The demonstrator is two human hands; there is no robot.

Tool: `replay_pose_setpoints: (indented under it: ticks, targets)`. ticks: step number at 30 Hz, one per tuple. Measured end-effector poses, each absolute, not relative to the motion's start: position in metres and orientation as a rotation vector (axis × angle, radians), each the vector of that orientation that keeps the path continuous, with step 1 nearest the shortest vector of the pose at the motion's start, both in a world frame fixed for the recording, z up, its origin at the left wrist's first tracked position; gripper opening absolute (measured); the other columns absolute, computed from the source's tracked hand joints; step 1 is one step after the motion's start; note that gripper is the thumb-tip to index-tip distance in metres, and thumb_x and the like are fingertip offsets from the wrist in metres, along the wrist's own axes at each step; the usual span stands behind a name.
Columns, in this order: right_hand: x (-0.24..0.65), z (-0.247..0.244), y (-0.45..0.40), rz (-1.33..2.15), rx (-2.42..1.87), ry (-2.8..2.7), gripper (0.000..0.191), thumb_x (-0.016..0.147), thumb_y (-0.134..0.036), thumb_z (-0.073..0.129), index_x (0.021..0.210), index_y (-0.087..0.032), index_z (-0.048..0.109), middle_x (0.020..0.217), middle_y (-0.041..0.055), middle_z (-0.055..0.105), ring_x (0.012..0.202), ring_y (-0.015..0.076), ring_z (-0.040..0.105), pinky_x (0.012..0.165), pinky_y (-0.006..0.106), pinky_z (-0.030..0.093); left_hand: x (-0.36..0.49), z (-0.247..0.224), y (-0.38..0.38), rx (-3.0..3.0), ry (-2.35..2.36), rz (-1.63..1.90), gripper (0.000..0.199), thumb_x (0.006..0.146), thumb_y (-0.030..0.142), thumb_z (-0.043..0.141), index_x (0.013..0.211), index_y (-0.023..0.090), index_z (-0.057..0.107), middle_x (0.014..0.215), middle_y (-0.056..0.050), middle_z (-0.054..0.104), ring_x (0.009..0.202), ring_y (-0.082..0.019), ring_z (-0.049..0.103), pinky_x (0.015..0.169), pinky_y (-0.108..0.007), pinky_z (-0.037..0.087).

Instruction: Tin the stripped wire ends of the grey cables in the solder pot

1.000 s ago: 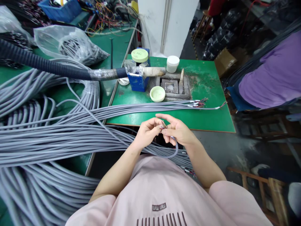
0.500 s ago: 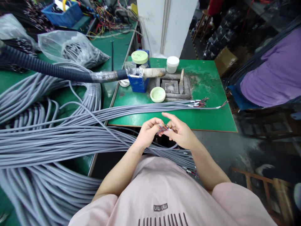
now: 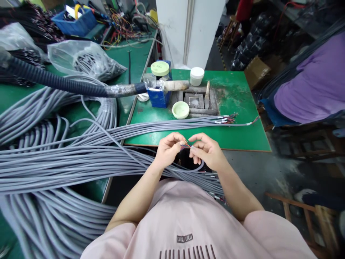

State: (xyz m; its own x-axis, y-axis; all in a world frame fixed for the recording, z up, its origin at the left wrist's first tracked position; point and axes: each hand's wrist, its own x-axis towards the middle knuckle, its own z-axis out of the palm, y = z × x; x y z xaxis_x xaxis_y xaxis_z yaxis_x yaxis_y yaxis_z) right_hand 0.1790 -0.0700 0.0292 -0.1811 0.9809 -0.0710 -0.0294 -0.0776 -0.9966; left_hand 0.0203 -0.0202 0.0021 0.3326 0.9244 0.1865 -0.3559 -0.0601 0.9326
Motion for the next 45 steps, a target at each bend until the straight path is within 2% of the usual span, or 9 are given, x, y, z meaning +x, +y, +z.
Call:
replay_pose_setpoints:
  ticks: [6,11,15,22,25,29,36,42,45]
  targets:
    - [0.179,0.030,-0.066,1.458,-1.121,-1.261,0.024,0.081,-0.034,0.063,0.098,-0.019,0.056,0.065,-0.0031,0.062,0.043,0.0080,0.055,0.037,0.018,0.041,0.016,0.008,-0.016,1.442,0.511,1.282,0.009,0.081,0.024,0.066,0.077,0.016,0.065,0.072,-0.002,0.061,0.068,-0.012,0.057,0.065,-0.025,0.047]
    - [0.175,0.030,-0.066,1.121,-1.148,-1.353,0.016,0.079,-0.028,0.066,0.092,-0.020,0.061,0.078,-0.0003,0.059,0.061,0.0085,0.056,0.046,0.018,0.044,0.017,0.004,-0.015,1.604,0.504,1.320,0.004,0.082,0.021,0.064,0.080,0.017,0.066,0.076,-0.003,0.060,0.073,-0.013,0.056,0.069,-0.027,0.046]
    - [0.172,0.032,-0.066,0.916,-1.199,-1.449,0.006,0.081,-0.025,0.064,0.080,-0.020,0.061,0.077,-0.0003,0.056,0.067,0.0097,0.054,0.051,0.020,0.043,0.019,0.004,-0.017,1.624,0.520,1.340,0.005,0.082,0.023,0.065,0.081,0.018,0.067,0.077,-0.003,0.060,0.074,-0.013,0.056,0.070,-0.028,0.046]
    - [0.171,0.031,-0.062,0.818,-1.232,-1.408,0.009,0.081,-0.022,0.062,0.073,-0.019,0.060,0.073,-0.0011,0.055,0.063,0.0095,0.053,0.056,0.024,0.043,0.022,-0.002,-0.025,1.221,0.575,1.190,0.024,0.085,0.040,0.061,0.085,0.017,0.070,0.076,-0.003,0.063,0.062,-0.011,0.056,0.058,-0.023,0.047]
    - [0.171,0.029,-0.061,0.790,-1.243,-1.399,0.010,0.082,-0.022,0.062,0.073,-0.019,0.059,0.073,-0.0012,0.054,0.063,0.0097,0.053,0.056,0.024,0.043,0.025,-0.008,-0.027,1.160,0.575,1.214,0.025,0.080,0.041,0.067,0.089,0.018,0.070,0.079,-0.003,0.065,0.062,-0.010,0.056,0.058,-0.022,0.047]
    - [0.168,0.027,-0.061,0.767,-1.227,-1.415,0.010,0.082,-0.022,0.062,0.074,-0.020,0.058,0.074,-0.0010,0.055,0.066,0.0105,0.053,0.056,0.024,0.044,0.030,-0.005,-0.029,1.102,0.656,1.289,0.014,0.075,0.030,0.074,0.079,0.017,0.068,0.074,0.000,0.063,0.059,-0.007,0.056,0.057,-0.019,0.046]
    - [0.164,0.026,-0.061,0.678,-1.177,-1.400,0.011,0.085,-0.028,0.059,0.076,-0.022,0.057,0.082,0.0027,0.057,0.075,0.0151,0.057,0.062,0.029,0.048,0.042,0.005,-0.023,0.705,0.662,1.029,0.026,0.066,0.035,0.078,0.067,0.015,0.061,0.058,0.003,0.056,0.049,-0.006,0.050,0.049,-0.018,0.043]
    - [0.168,0.022,-0.056,0.613,-1.236,-1.430,0.010,0.086,-0.027,0.058,0.077,-0.022,0.059,0.082,0.0029,0.056,0.070,0.0140,0.054,0.060,0.028,0.045,0.039,0.002,-0.026,0.965,0.948,1.543,0.019,0.069,0.030,0.077,0.083,0.018,0.070,0.064,0.004,0.051,0.056,-0.005,0.044,0.053,-0.016,0.038]
    - [0.168,0.022,-0.053,0.587,-1.238,-1.457,0.010,0.086,-0.025,0.058,0.077,-0.022,0.059,0.082,0.0025,0.056,0.070,0.0134,0.053,0.059,0.027,0.043,0.036,0.008,-0.031,1.073,0.967,1.513,0.018,0.070,0.031,0.076,0.083,0.019,0.072,0.055,0.006,0.044,0.049,-0.004,0.036,0.048,-0.018,0.034]
